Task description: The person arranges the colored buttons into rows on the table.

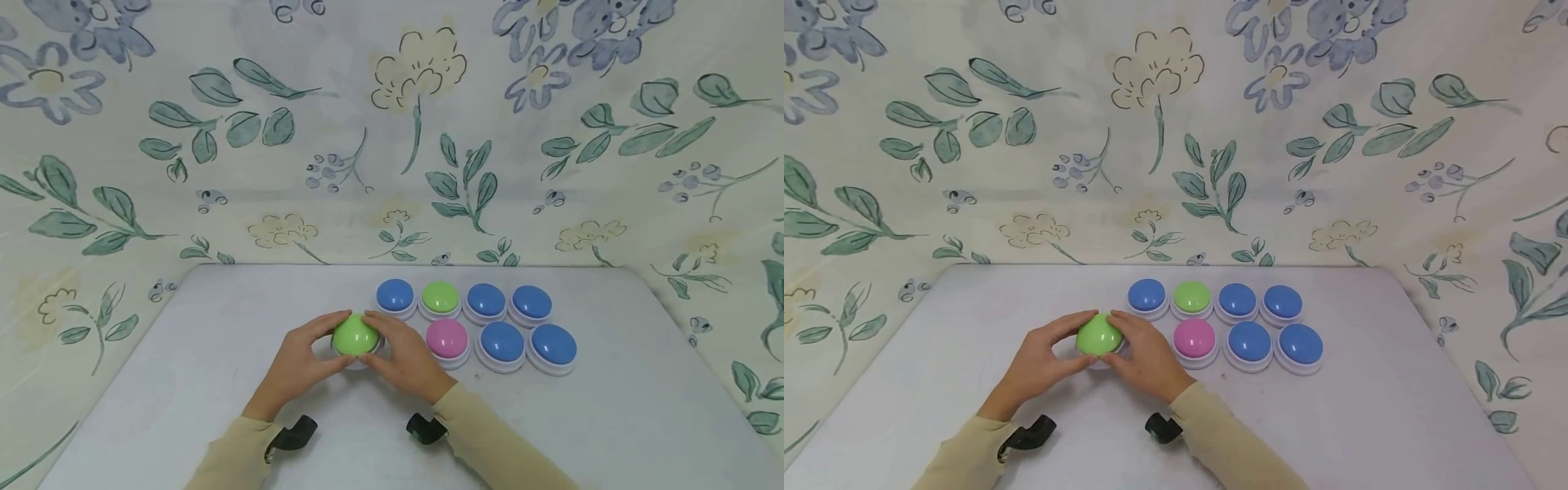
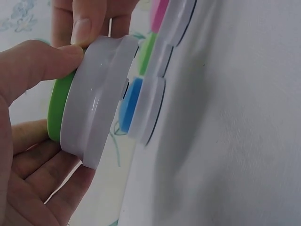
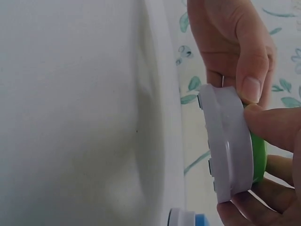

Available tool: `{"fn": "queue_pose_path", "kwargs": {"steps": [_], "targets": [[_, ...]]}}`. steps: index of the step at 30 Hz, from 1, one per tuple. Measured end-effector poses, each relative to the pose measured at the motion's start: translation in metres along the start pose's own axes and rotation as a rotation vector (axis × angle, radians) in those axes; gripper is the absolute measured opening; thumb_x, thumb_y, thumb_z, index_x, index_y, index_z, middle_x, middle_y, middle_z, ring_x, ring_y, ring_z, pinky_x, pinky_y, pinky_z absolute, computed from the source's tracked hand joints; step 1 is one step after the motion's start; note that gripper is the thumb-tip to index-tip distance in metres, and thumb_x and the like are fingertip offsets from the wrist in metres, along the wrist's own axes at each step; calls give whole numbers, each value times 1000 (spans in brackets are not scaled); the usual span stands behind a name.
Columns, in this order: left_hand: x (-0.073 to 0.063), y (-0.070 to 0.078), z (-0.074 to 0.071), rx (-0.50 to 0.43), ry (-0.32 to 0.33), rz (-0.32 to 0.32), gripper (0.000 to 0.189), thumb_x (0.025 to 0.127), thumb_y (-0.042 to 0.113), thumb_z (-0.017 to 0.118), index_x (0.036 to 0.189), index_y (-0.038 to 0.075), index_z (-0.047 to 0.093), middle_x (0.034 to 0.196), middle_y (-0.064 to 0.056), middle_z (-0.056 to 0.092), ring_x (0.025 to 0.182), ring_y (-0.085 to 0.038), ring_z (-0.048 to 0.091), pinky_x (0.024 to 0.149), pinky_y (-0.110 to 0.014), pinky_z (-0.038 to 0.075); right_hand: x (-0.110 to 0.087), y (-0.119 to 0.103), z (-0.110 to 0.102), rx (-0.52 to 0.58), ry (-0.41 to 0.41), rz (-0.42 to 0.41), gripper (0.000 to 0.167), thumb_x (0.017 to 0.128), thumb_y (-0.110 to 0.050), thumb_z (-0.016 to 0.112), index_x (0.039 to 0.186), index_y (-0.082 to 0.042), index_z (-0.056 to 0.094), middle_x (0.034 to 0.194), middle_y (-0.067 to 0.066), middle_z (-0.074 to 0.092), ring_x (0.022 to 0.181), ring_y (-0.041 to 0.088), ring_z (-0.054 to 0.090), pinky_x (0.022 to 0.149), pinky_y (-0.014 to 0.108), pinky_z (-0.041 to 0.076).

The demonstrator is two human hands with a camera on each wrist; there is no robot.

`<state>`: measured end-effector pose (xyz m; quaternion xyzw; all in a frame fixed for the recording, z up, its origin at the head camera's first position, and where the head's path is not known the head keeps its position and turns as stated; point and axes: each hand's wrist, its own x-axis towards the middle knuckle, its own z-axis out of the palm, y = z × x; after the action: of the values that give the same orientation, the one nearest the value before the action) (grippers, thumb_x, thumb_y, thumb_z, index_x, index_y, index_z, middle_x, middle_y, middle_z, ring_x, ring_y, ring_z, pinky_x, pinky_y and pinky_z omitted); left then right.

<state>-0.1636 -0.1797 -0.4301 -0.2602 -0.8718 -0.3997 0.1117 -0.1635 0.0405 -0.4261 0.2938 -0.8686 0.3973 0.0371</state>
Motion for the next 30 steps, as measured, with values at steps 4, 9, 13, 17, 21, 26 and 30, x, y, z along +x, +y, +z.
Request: {"fn": "queue_pose_path", "kwargs": {"steps": [4, 9, 13, 17, 21, 26, 30], "targets": [[2, 2, 5, -3, -4, -14, 68, 77, 11, 87, 139, 3, 58, 138, -12, 61, 125, -30, 59, 101, -45, 52, -1, 4, -2, -5, -4, 6, 62, 93, -18, 74, 147, -4, 48, 153, 12, 46, 142, 26, 43, 115, 37, 37], [5, 4, 11, -19, -20, -50, 68, 79, 14, 87, 139, 3, 58, 139, -11, 60, 126, -29, 59, 102, -43, 51, -2, 8, -4, -23, -11, 12, 62, 93, -18, 74, 148, -2, 47, 153, 13, 46, 142, 27, 43, 115, 37, 38], [8, 3, 16, -22, -21, -48, 66, 79, 13, 86, 138, 2, 58, 138, -12, 61, 125, -29, 60, 102, -43, 51, -3, 10, -5, -44, -23, 14, 62, 94, -17, 73, 147, 0, 46, 153, 15, 45, 141, 28, 44, 114, 38, 38], [10, 2, 20, -23, -25, -43, 64, 80, 12, 86, 137, 2, 59, 137, -13, 61, 124, -29, 60, 102, -44, 52, -3, 12, -7, -72, -34, 18, 62, 94, -16, 72, 147, 1, 45, 153, 16, 45, 141, 29, 44, 114, 39, 39], [13, 3, 23, -27, -36, -56, 65, 80, 13, 86, 137, 1, 59, 137, -13, 61, 125, -29, 60, 102, -43, 51, -5, 13, -9, -86, -46, 26, 62, 95, -15, 71, 147, 2, 44, 153, 17, 45, 141, 30, 44, 114, 40, 39], [17, 5, 28, -38, -50, -74, 65, 80, 12, 85, 138, 0, 58, 139, -14, 60, 126, -30, 59, 102, -43, 51, -5, 14, -11, -93, -55, 41, 61, 96, -12, 69, 147, 5, 42, 152, 19, 45, 140, 30, 44, 114, 40, 39], [19, 6, 31, -38, -62, -87, 66, 80, 12, 85, 139, 0, 57, 140, -14, 59, 127, -30, 58, 102, -41, 51, -4, 13, -12, -112, -67, 67, 60, 96, -10, 68, 147, 7, 42, 152, 21, 45, 139, 31, 45, 114, 40, 39]]}}
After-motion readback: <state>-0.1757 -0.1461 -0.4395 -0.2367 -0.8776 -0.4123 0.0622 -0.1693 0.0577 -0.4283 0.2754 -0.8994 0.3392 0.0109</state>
